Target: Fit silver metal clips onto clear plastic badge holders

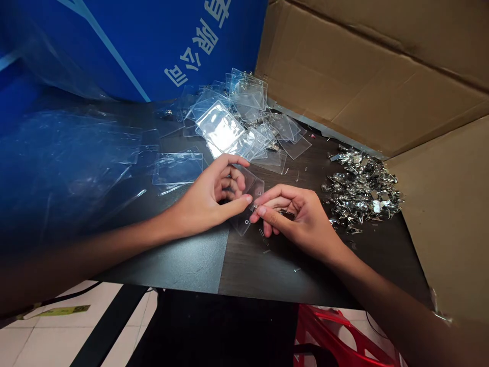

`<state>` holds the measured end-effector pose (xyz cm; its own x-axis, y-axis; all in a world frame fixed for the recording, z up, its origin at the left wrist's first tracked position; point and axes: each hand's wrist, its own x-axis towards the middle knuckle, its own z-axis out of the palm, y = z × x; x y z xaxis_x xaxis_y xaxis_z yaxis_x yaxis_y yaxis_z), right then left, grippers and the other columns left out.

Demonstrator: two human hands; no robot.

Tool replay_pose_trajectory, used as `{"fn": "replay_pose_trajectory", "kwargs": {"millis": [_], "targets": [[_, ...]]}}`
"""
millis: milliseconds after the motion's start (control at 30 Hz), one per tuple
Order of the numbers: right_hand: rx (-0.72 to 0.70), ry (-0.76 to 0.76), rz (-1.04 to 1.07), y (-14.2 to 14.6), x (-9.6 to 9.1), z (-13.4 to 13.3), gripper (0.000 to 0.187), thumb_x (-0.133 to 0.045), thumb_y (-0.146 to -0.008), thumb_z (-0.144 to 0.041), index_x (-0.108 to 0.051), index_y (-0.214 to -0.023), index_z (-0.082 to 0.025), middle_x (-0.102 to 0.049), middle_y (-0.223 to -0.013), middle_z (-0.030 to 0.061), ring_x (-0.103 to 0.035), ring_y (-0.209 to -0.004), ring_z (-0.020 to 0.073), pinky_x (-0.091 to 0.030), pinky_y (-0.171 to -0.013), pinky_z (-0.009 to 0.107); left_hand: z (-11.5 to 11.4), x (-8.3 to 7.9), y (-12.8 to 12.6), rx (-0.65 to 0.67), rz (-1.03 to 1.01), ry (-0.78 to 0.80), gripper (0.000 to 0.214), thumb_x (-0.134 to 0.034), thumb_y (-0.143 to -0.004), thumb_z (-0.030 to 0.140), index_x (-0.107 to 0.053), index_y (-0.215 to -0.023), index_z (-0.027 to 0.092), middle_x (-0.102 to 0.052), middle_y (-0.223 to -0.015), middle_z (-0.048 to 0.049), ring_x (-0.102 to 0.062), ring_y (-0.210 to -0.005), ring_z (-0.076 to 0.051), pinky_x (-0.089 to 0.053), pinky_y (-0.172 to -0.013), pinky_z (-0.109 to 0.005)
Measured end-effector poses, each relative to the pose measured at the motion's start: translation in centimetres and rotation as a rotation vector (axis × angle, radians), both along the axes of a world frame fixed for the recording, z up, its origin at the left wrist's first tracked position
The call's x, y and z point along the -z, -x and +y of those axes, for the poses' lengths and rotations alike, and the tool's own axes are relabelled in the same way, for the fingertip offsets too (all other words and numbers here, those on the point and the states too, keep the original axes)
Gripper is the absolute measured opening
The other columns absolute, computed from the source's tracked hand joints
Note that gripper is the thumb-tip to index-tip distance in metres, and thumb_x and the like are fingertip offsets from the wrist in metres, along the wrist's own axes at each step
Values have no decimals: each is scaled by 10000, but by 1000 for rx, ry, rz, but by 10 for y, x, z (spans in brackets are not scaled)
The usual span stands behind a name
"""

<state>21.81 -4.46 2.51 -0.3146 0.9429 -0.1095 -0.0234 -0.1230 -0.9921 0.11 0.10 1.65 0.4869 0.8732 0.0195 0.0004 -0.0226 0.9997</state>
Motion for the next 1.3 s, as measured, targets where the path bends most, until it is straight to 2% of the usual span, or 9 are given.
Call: {"fn": "replay_pose_trajectory", "kwargs": {"millis": [67,233,333,467,567,700,1000,1167,1300], "targets": [[3,42,-18,0,2,0,394,-952,-855,-473,-741,-990,-169,-825,-774,51,-696,-543,131,-555,-506,244,0,0,-1,9,-23,1,562,-848,-852,188,-528,-1312,223,-581,-968,7,-649,-841,-138,-578,-759,-268],[-45,22,-84,-1,5,2,386,-919,-887,-478,-694,-781,-182,-686,-635,-18,-596,-519,97,-485,-499,221,0,0,0,16,-41,12,558,-841,-865,187,-505,-1308,226,-560,-968,6,-642,-877,-152,-573,-770,-275],[-64,-55,-74,-2,3,2,283,-888,-924,-407,-729,-854,-184,-666,-686,-26,-579,-581,98,-482,-546,224,1,1,1,22,-36,39,574,-850,-866,208,-498,-1318,231,-547,-971,11,-633,-885,-154,-566,-787,-286],[-112,-127,-41,-3,0,0,125,-781,-1004,-307,-794,-1035,-187,-759,-903,30,-653,-731,122,-545,-664,251,2,3,5,46,-75,73,582,-844,-885,237,-519,-1368,231,-542,-992,-1,-593,-887,-149,-535,-797,-280],[-149,-91,-14,-4,2,-2,152,-739,-1038,-301,-802,-1113,-185,-788,-950,49,-706,-777,139,-593,-722,276,3,5,7,85,-121,91,622,-850,-893,294,-531,-1425,252,-539,-982,-7,-550,-868,-159,-502,-752,-281],[-140,-41,37,-5,5,-4,182,-754,-1040,-319,-805,-1144,-179,-805,-950,56,-730,-762,137,-615,-715,277,3,5,7,108,-126,37,717,-911,-855,317,-518,-1453,270,-507,-957,5,-507,-855,-162,-479,-759,-292],[-143,-39,46,-5,1,-2,265,-786,-1032,-389,-848,-1186,-182,-802,-956,60,-720,-765,139,-629,-729,283,6,4,1,-13,-74,-102,800,-974,-789,277,-485,-1422,255,-507,-975,8,-470,-859,-148,-444,-766,-275],[-145,-19,75,-5,1,-1,218,-775,-1041,-334,-841,-1171,-172,-800,-959,55,-728,-766,127,-636,-736,265,6,2,-1,31,-92,11,813,-987,-785,281,-473,-1414,263,-503,-967,27,-443,-760,-115,-441,-678,-262],[-153,-6,70,-6,0,-1,214,-792,-1031,-364,-834,-1115,-172,-805,-941,56,-736,-766,139,-647,-742,283,8,0,0,64,-102,70,825,-1004,-767,266,-476,-1401,266,-527,-940,37,-448,-732,-103,-442,-654,-252]]}}
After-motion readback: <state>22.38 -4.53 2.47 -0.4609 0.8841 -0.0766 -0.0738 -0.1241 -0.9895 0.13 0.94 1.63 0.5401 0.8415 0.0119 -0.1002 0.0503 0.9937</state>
